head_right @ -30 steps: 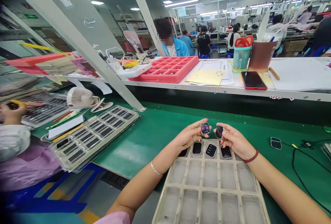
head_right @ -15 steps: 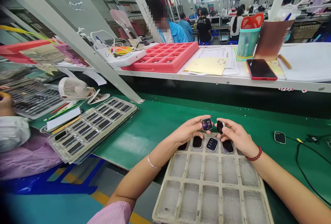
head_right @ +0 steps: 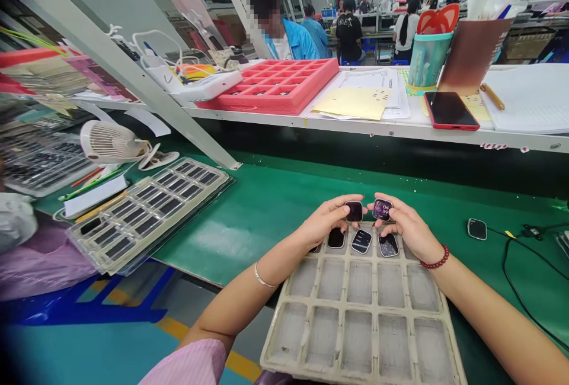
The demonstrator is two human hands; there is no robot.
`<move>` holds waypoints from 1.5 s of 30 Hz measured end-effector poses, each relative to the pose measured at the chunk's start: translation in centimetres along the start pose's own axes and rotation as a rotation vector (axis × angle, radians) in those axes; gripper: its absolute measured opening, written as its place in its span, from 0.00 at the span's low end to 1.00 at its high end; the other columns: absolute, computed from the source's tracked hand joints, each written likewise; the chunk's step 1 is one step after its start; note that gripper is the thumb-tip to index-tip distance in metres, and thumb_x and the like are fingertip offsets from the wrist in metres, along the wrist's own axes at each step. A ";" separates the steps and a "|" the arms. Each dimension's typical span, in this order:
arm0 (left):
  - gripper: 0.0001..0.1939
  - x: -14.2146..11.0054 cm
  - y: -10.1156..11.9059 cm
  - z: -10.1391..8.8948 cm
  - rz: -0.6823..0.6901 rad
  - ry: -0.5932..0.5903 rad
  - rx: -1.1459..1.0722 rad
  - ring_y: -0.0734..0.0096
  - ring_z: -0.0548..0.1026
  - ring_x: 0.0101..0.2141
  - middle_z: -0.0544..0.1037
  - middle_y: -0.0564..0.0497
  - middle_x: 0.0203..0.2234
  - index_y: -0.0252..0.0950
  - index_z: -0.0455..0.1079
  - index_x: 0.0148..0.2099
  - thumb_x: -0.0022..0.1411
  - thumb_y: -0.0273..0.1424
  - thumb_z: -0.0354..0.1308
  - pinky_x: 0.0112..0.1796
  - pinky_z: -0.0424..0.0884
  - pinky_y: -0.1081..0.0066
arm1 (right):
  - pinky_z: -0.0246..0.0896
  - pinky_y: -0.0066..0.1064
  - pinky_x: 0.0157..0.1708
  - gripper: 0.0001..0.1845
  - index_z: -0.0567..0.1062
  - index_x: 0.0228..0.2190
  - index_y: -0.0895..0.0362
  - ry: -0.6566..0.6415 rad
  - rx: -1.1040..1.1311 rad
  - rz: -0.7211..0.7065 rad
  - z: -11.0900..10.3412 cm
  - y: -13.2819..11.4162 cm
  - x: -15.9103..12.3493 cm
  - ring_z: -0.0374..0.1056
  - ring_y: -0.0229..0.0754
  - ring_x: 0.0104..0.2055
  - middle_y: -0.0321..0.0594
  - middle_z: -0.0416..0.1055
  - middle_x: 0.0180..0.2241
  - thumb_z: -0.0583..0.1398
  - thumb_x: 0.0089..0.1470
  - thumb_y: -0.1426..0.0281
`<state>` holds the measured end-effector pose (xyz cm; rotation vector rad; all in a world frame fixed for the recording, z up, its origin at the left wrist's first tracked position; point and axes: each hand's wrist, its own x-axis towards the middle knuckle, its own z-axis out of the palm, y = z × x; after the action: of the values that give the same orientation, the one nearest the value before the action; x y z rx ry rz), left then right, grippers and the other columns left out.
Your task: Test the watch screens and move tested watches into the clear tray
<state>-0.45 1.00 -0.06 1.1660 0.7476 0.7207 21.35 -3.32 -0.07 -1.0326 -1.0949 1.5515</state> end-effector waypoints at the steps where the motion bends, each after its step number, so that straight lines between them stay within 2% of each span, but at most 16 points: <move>1: 0.31 -0.1 0.1 0.0 -0.004 -0.007 -0.045 0.68 0.77 0.34 0.77 0.41 0.47 0.37 0.66 0.60 0.57 0.43 0.62 0.26 0.67 0.75 | 0.73 0.34 0.32 0.23 0.71 0.55 0.51 -0.001 0.020 0.005 0.1 -0.1 0.0 0.71 0.42 0.37 0.47 0.73 0.52 0.60 0.59 0.60; 4: 0.35 -0.1 0.3 -0.1 -0.011 -0.017 -0.103 0.68 0.77 0.36 0.76 0.42 0.48 0.39 0.63 0.63 0.56 0.42 0.65 0.28 0.68 0.75 | 0.74 0.36 0.35 0.26 0.70 0.57 0.49 -0.008 0.018 0.015 0.1 -0.3 -0.1 0.71 0.42 0.39 0.47 0.70 0.55 0.62 0.57 0.60; 9: 0.40 0.1 0.1 -0.4 0.010 -0.038 -0.087 0.74 0.77 0.27 0.78 0.45 0.38 0.38 0.59 0.65 0.53 0.44 0.67 0.24 0.65 0.76 | 0.73 0.35 0.30 0.26 0.74 0.53 0.51 -0.027 -0.054 0.000 -0.2 -0.2 -0.1 0.69 0.37 0.29 0.48 0.73 0.51 0.65 0.54 0.57; 12: 0.39 0.2 0.0 -0.4 0.008 -0.039 -0.084 0.73 0.77 0.26 0.77 0.47 0.35 0.35 0.62 0.61 0.51 0.45 0.68 0.24 0.65 0.76 | 0.73 0.35 0.30 0.26 0.74 0.52 0.51 -0.043 -0.079 0.003 -0.2 -0.2 -0.1 0.68 0.35 0.26 0.48 0.74 0.51 0.65 0.53 0.56; 18: 0.29 -0.1 -0.1 0.0 0.019 -0.022 -0.056 0.66 0.79 0.37 0.76 0.42 0.44 0.36 0.68 0.57 0.57 0.45 0.63 0.30 0.71 0.74 | 0.75 0.38 0.37 0.26 0.71 0.55 0.51 -0.022 -0.057 0.011 -0.1 0.2 0.0 0.74 0.46 0.40 0.48 0.74 0.50 0.62 0.57 0.57; 21: 0.29 -0.1 -0.2 0.1 0.032 0.013 -0.012 0.65 0.78 0.37 0.76 0.42 0.45 0.35 0.68 0.57 0.57 0.45 0.62 0.31 0.72 0.73 | 0.75 0.40 0.38 0.25 0.71 0.55 0.51 0.009 -0.073 0.013 0.0 0.3 0.0 0.75 0.46 0.42 0.47 0.75 0.49 0.60 0.58 0.57; 25: 0.29 0.1 -0.4 0.1 0.024 0.027 0.026 0.66 0.79 0.33 0.78 0.43 0.39 0.33 0.69 0.54 0.57 0.47 0.61 0.28 0.70 0.74 | 0.73 0.37 0.34 0.23 0.73 0.51 0.52 -0.002 -0.090 -0.001 0.0 0.2 -0.2 0.74 0.44 0.36 0.48 0.76 0.47 0.60 0.58 0.55; 28: 0.28 0.1 -0.5 0.0 0.027 0.012 0.063 0.69 0.78 0.28 0.78 0.44 0.35 0.32 0.70 0.51 0.57 0.48 0.61 0.25 0.66 0.76 | 0.70 0.33 0.28 0.21 0.75 0.43 0.54 -0.012 -0.095 -0.017 0.0 0.0 -0.2 0.71 0.40 0.27 0.46 0.78 0.39 0.60 0.57 0.52; 30: 0.25 0.1 -0.6 0.0 0.030 0.006 0.096 0.72 0.77 0.25 0.79 0.44 0.33 0.31 0.71 0.47 0.58 0.47 0.59 0.22 0.63 0.77 | 0.67 0.32 0.25 0.19 0.75 0.39 0.55 -0.005 -0.125 -0.016 0.1 -0.1 -0.1 0.68 0.37 0.23 0.43 0.78 0.33 0.60 0.57 0.53; 32: 0.20 0.2 -0.6 0.1 0.030 0.009 0.118 0.74 0.76 0.25 0.79 0.44 0.34 0.30 0.70 0.47 0.59 0.41 0.59 0.22 0.62 0.77 | 0.65 0.30 0.24 0.15 0.74 0.38 0.56 0.010 -0.185 -0.011 0.2 -0.1 -0.1 0.65 0.35 0.21 0.41 0.77 0.32 0.62 0.56 0.58; 34: 0.19 0.2 -0.7 0.1 0.035 0.019 0.113 0.73 0.77 0.27 0.79 0.43 0.38 0.32 0.68 0.50 0.57 0.34 0.60 0.23 0.64 0.78 | 0.65 0.30 0.25 0.13 0.73 0.40 0.55 0.022 -0.236 -0.013 0.3 -0.1 0.0 0.64 0.34 0.22 0.39 0.76 0.33 0.65 0.52 0.65; 37: 0.26 0.3 -0.7 0.1 0.043 0.040 0.081 0.70 0.78 0.33 0.77 0.43 0.43 0.34 0.65 0.54 0.51 0.24 0.59 0.26 0.66 0.77 | 0.68 0.32 0.27 0.23 0.71 0.48 0.53 0.016 -0.206 -0.016 0.4 -0.1 0.0 0.67 0.36 0.27 0.42 0.76 0.42 0.65 0.48 0.71; 41: 0.28 0.4 -0.6 0.0 0.043 0.055 0.055 0.68 0.78 0.34 0.77 0.44 0.43 0.34 0.65 0.54 0.48 0.21 0.56 0.27 0.67 0.76 | 0.72 0.37 0.35 0.27 0.68 0.56 0.50 -0.020 -0.033 0.027 0.2 0.0 -0.1 0.72 0.42 0.38 0.46 0.71 0.53 0.62 0.55 0.65; 45: 0.27 0.3 -0.5 0.0 0.038 0.059 0.065 0.69 0.78 0.34 0.77 0.43 0.43 0.34 0.66 0.54 0.49 0.22 0.56 0.27 0.66 0.76 | 0.73 0.35 0.36 0.26 0.70 0.55 0.49 -0.040 0.020 0.041 -0.1 -0.1 -0.1 0.72 0.41 0.38 0.46 0.71 0.52 0.64 0.55 0.62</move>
<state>-0.20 1.15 -0.56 1.2251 0.8051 0.7707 21.49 -3.35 -0.02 -1.0203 -1.0899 1.6192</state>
